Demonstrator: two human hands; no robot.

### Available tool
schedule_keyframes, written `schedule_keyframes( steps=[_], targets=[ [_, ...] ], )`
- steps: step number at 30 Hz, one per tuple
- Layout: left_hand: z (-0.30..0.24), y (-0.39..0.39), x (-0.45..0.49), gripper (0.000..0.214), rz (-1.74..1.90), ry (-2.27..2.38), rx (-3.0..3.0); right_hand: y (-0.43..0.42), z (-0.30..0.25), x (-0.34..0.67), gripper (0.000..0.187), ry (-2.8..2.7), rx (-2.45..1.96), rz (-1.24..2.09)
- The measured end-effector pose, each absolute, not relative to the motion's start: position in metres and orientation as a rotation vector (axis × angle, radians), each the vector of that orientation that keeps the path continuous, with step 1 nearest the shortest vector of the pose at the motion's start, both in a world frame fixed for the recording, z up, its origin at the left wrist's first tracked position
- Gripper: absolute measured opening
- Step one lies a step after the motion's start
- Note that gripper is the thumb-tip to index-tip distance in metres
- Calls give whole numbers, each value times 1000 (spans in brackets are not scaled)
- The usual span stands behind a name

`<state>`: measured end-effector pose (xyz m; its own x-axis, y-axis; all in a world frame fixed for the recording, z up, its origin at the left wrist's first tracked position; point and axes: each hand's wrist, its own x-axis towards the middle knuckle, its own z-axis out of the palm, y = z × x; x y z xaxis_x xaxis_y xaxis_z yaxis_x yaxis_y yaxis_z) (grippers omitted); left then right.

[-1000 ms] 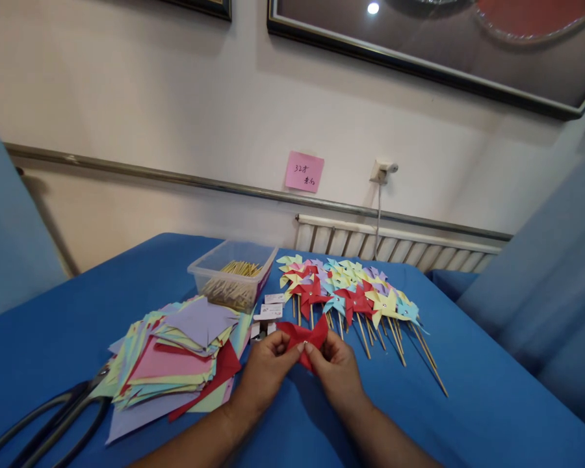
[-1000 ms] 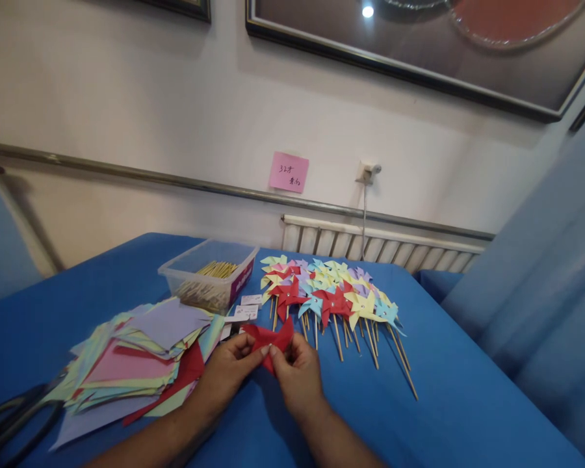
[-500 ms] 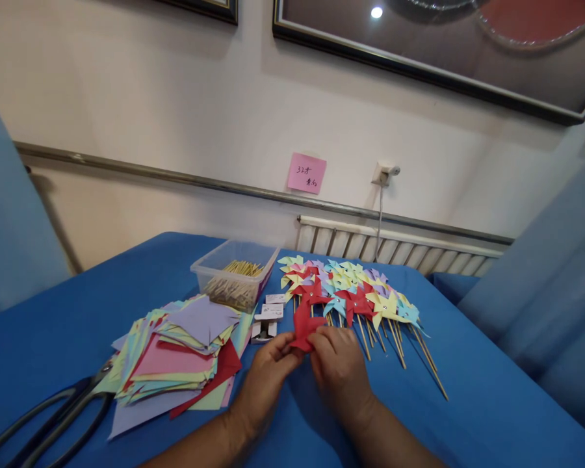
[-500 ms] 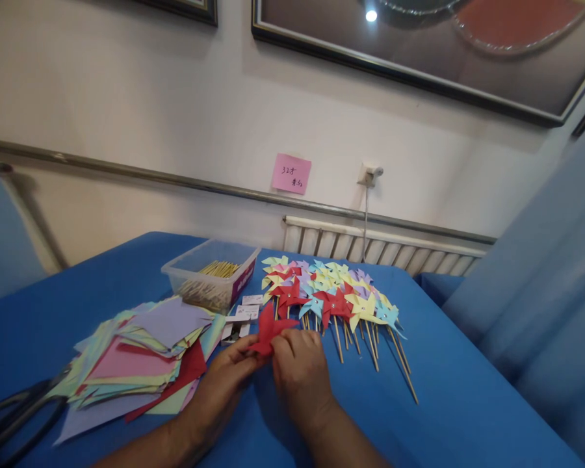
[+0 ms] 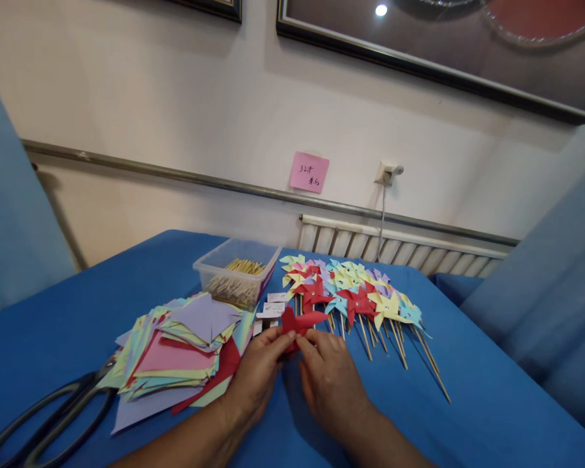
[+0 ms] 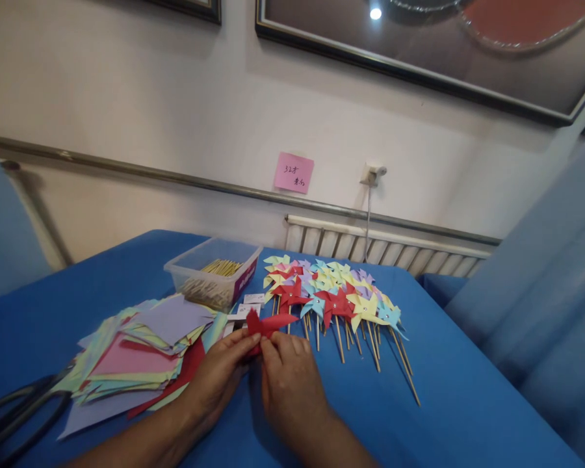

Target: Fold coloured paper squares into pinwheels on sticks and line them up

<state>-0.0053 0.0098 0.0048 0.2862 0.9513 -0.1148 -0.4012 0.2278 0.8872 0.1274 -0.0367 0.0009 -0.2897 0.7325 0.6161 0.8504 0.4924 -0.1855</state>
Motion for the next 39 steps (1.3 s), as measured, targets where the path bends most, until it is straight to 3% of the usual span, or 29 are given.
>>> schedule_keyframes(
  steps=[19,27,31,39],
  targets=[
    [-5,10,-5,25,984,938,809,-32,-7,133,29,-1968,-1246,-91],
    [-6,-3,-3,25,819,906,870,-27,-13,147,16,-1410,-1204,255],
    [-7,-9,-5,22,799,910,895,-16,-26,150,19,-1134,-1242,500],
    [-3,-9,-8,20,847,837,797,-13,-37,135,21,-1086,-1150,930]
  ],
)
